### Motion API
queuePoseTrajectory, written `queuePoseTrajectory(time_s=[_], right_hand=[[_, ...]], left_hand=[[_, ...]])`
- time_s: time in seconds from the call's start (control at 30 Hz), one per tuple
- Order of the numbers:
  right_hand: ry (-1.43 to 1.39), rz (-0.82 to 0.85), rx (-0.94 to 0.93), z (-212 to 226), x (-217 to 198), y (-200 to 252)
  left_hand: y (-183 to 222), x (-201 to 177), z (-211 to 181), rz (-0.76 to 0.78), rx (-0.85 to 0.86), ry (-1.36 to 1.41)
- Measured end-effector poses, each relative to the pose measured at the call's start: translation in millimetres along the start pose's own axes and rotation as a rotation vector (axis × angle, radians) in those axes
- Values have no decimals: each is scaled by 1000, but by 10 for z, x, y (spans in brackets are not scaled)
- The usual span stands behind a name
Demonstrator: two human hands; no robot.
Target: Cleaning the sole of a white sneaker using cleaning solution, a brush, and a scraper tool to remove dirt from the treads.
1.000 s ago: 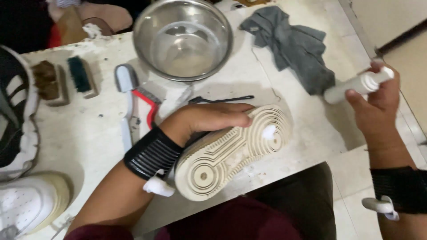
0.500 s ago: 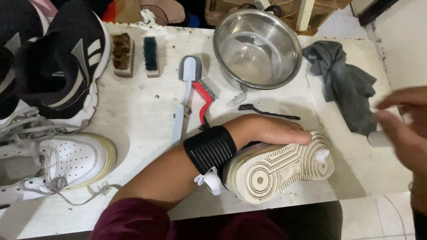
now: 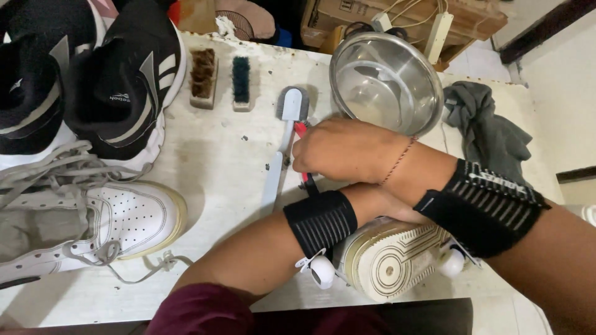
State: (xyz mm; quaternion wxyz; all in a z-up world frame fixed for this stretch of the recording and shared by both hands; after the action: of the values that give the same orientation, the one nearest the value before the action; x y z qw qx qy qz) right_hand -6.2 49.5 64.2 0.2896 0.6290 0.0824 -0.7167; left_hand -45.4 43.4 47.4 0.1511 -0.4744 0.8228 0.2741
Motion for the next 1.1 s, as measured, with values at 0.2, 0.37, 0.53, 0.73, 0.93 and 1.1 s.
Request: queuePoseTrajectory(time_s=[0.2, 0.37, 0.53, 0.73, 0.93, 1.1], right_hand=[[107, -56, 39, 108, -74, -27], [388, -287, -56, 218, -250, 56], [801, -322, 151, 617, -721, 307], [121, -502, 593, 903, -1098, 1386], [-220, -1015, 851, 1039, -600, 2544], [-998, -1431, 651, 850, 221, 3067]], left_hand=[[13, 34, 252, -44, -20, 22], [1, 97, 338, -66, -36, 29], [-219, 276, 273, -35, 4, 30], [-494, 340, -132, 36, 115, 7], [-104, 34, -546, 223, -142, -4], [-79, 24, -601, 233, -221, 80]])
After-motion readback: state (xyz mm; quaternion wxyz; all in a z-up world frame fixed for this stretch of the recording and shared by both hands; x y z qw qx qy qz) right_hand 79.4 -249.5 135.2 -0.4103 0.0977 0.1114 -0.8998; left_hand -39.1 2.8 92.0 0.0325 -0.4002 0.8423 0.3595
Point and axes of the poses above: each hand's wrist, its own y-axis away from the middle knuckle, its own x-axis out of the palm, z = x × y, the point moved 1 cm from there along -y, towards the middle knuckle, and after that the axes turned 9 degrees about -y, right-handed, at the moved point
